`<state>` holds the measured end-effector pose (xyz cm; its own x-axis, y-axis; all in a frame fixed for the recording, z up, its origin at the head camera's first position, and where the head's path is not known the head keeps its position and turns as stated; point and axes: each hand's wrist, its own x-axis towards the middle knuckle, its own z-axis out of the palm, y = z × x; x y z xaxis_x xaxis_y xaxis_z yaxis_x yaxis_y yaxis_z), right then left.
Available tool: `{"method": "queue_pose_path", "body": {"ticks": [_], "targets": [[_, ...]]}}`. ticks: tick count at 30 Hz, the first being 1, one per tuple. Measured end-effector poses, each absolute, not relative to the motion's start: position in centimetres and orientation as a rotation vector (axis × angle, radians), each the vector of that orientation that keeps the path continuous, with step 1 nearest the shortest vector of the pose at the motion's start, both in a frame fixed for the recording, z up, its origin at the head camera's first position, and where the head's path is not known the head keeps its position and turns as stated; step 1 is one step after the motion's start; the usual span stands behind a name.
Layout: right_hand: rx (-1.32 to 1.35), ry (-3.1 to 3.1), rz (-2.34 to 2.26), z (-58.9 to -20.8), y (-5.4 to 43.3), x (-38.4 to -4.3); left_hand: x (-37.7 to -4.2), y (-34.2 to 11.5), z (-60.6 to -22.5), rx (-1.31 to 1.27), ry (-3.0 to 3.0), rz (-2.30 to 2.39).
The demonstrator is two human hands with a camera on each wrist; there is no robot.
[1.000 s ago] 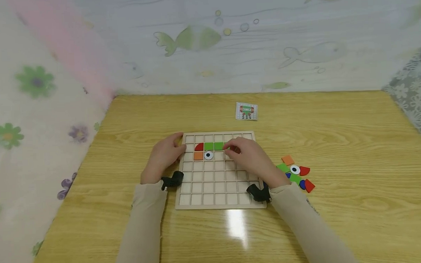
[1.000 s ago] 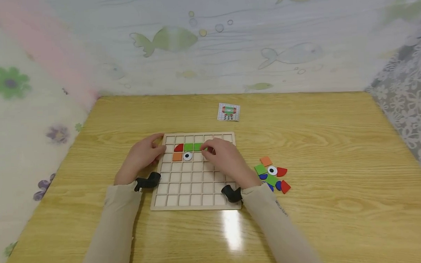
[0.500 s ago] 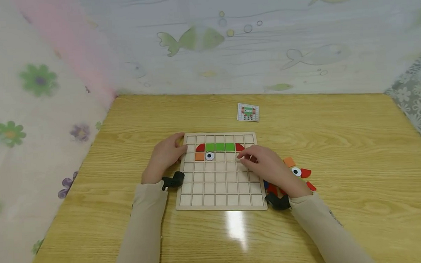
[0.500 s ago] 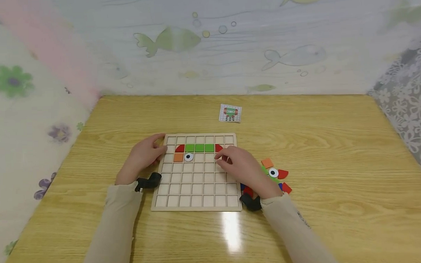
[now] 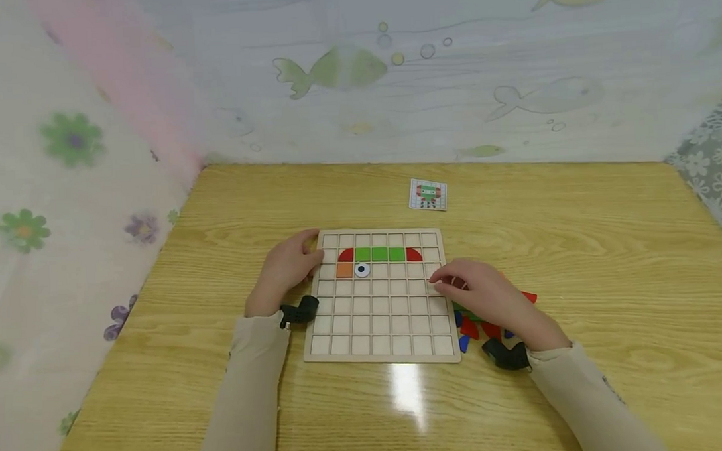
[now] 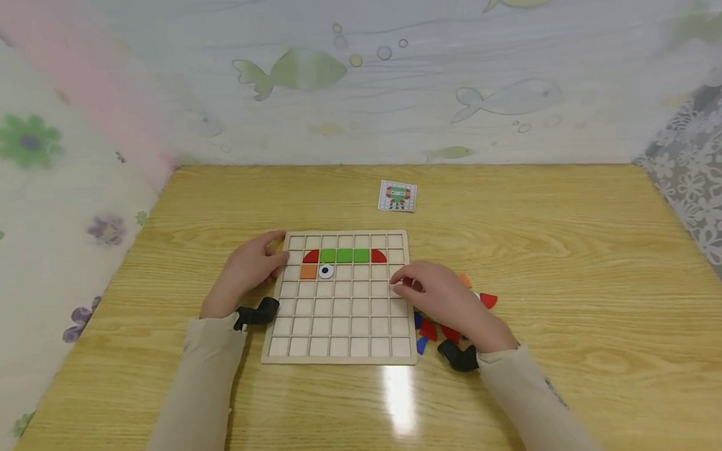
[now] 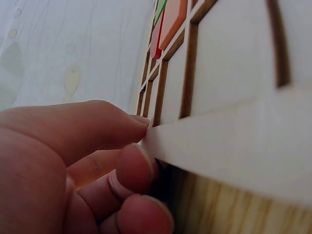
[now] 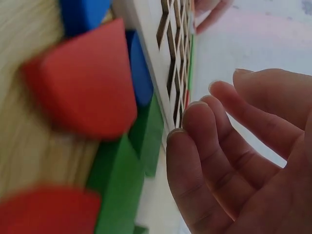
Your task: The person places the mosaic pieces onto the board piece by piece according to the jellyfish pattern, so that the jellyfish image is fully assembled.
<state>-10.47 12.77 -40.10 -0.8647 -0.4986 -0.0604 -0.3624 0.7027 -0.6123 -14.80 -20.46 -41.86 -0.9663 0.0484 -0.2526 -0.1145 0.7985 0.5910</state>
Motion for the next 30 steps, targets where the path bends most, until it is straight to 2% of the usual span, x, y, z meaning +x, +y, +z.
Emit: {"method": "queue_pose_path", "body": {"ticks": [16, 30], "targets": [[-0.639, 2.710, -0.794, -40.1, 17.8, -9.9, -14.8, -20.1, -42.0, -0.016, 2.740, 0.912], [-0.520, 2.633, -0.789, -39.5, 21.4, -10.8, -14.7, -20.4, -41.7, -0.020, 2.734, 0.916]]}}
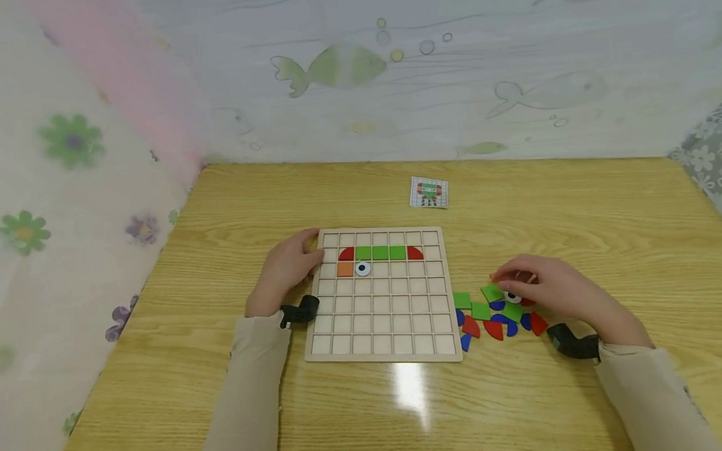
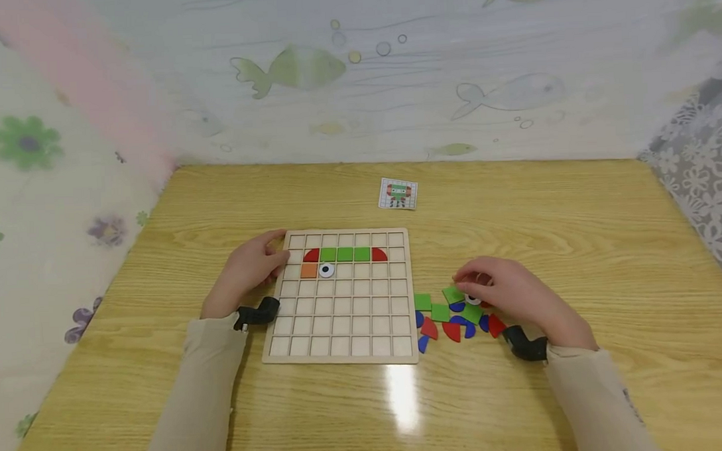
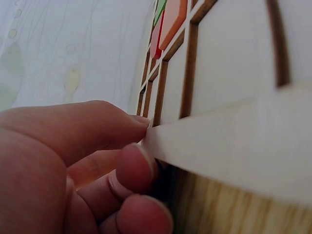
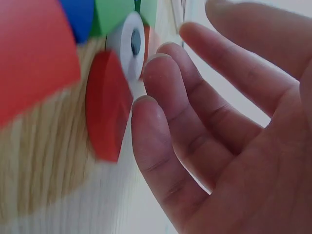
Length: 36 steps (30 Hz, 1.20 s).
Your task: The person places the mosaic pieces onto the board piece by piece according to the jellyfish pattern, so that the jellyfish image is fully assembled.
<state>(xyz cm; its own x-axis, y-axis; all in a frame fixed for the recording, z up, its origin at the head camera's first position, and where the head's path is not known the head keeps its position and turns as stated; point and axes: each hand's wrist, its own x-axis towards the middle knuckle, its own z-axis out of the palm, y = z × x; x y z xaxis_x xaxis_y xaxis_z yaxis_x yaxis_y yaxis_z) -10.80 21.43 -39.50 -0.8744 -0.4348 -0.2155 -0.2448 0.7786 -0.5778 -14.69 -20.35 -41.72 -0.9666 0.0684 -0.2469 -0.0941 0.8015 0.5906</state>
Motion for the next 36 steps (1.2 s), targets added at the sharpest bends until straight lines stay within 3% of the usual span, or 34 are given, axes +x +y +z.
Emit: {"method": "queue_pose_path", "body": {"ticks": [14, 36], "targets": [[-0.552, 2.589, -0.717, -39.1, 23.6, -11.0, -14.7, -20.2, -41.4, -0.008, 2.760, 0.914], [-0.541, 2.521, -0.784, -40.0, 22.8, -11.1, -14.7, -20.3, -41.7, -0.018, 2.738, 0.907]]}}
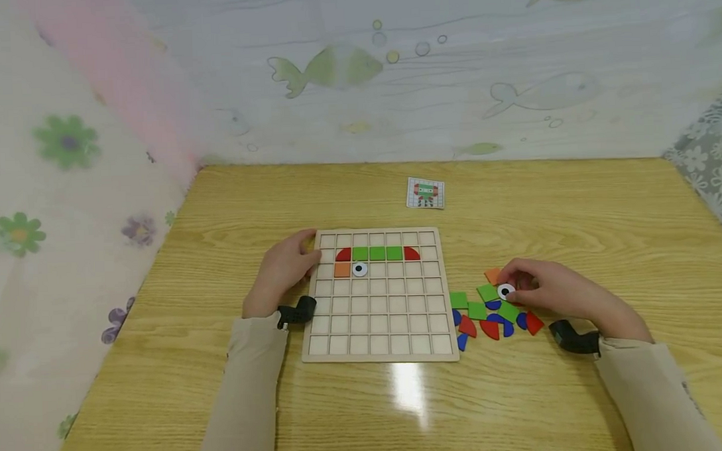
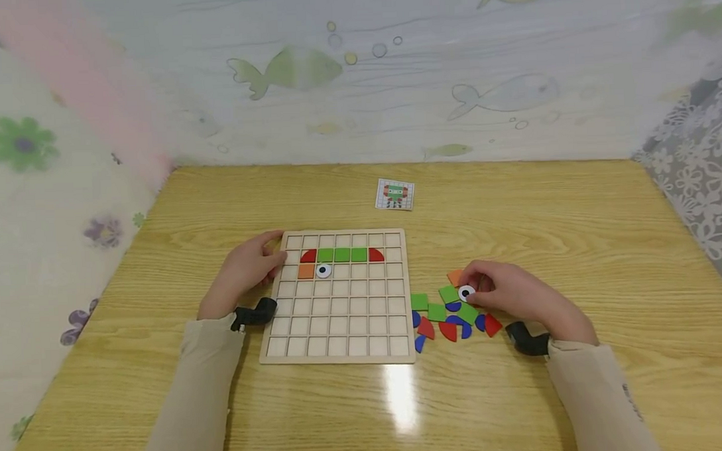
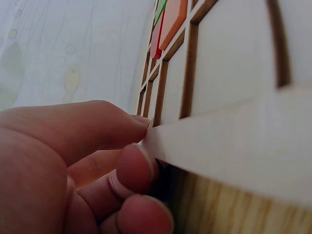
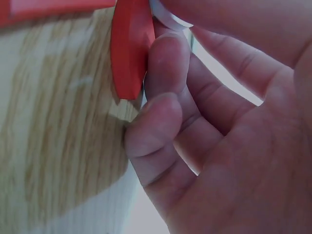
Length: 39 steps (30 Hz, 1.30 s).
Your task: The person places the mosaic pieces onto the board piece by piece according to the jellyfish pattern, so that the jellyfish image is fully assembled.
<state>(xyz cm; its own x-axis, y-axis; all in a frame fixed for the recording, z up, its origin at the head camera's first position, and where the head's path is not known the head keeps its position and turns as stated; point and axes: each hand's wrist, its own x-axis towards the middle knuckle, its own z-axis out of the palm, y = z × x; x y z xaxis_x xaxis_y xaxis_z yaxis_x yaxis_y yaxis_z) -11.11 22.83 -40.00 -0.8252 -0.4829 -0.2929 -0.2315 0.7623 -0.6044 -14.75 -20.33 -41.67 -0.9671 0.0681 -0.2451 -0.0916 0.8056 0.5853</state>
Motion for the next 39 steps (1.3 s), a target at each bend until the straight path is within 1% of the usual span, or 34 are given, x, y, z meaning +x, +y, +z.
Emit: {"method": "queue_pose_path", "body": {"ticks": [12, 19, 27, 31, 39], "targets": [[-0.494, 2.489, -0.918, -39.9, 22.3, -11.1, -14.6, -20.2, -41.6, 0.005, 2.750, 0.907], [-0.548, 2.597, -0.926, -39.8, 20.5, -11.6, -14.6, -20.2, -41.7, 0.008, 2.762, 0.895], [-0.495, 2.581, -0.959, -39.9, 18.5, -12.0, -14.7, -20.2, -41.6, 0.013, 2.776, 0.881], [-0.510, 2.586, -0.960, -40.1, 17.5, -12.4, -14.7, -20.3, -41.7, 0.007, 2.780, 0.872], [-0.494, 2.581, -0.979, -40.6, 16.6, -12.8, -14.8, -20.4, -41.9, 0.004, 2.763, 0.875]]}}
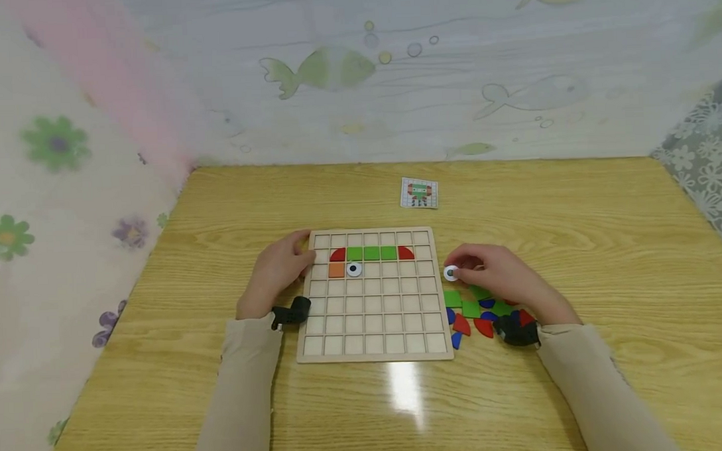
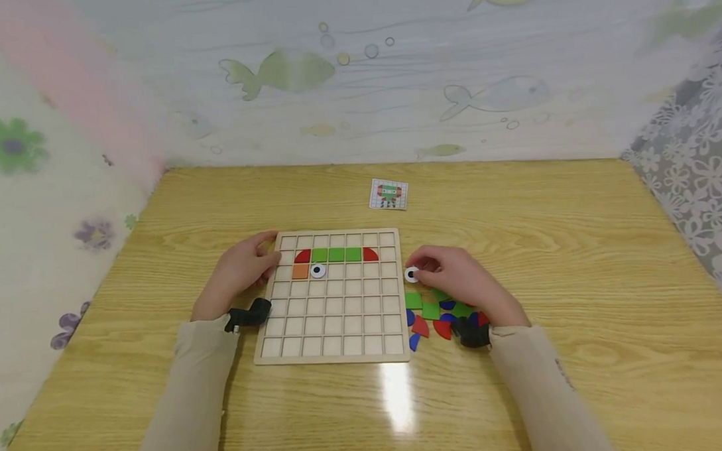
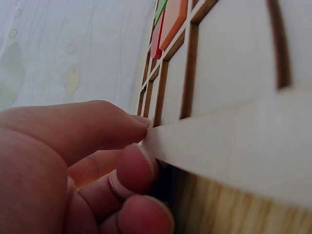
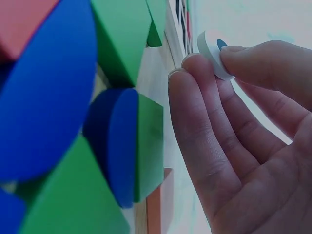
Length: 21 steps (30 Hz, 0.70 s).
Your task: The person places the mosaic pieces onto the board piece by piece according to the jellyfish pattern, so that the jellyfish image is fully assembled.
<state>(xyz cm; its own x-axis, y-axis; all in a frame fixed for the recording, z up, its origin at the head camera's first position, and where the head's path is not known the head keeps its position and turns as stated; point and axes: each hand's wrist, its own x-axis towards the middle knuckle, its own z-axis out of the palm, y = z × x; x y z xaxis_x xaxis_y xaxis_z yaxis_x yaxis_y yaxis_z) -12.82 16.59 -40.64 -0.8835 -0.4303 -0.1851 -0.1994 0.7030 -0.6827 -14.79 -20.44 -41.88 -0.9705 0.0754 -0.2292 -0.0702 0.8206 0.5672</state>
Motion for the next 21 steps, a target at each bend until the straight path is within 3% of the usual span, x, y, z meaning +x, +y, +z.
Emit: {"method": "queue_pose_path", "body": {"ticks": [21], "targets": [[-0.527, 2.544, -1.042, -40.1, 13.3, -13.6, -14.9, -20.5, -41.9, 0.014, 2.771, 0.873]]}}
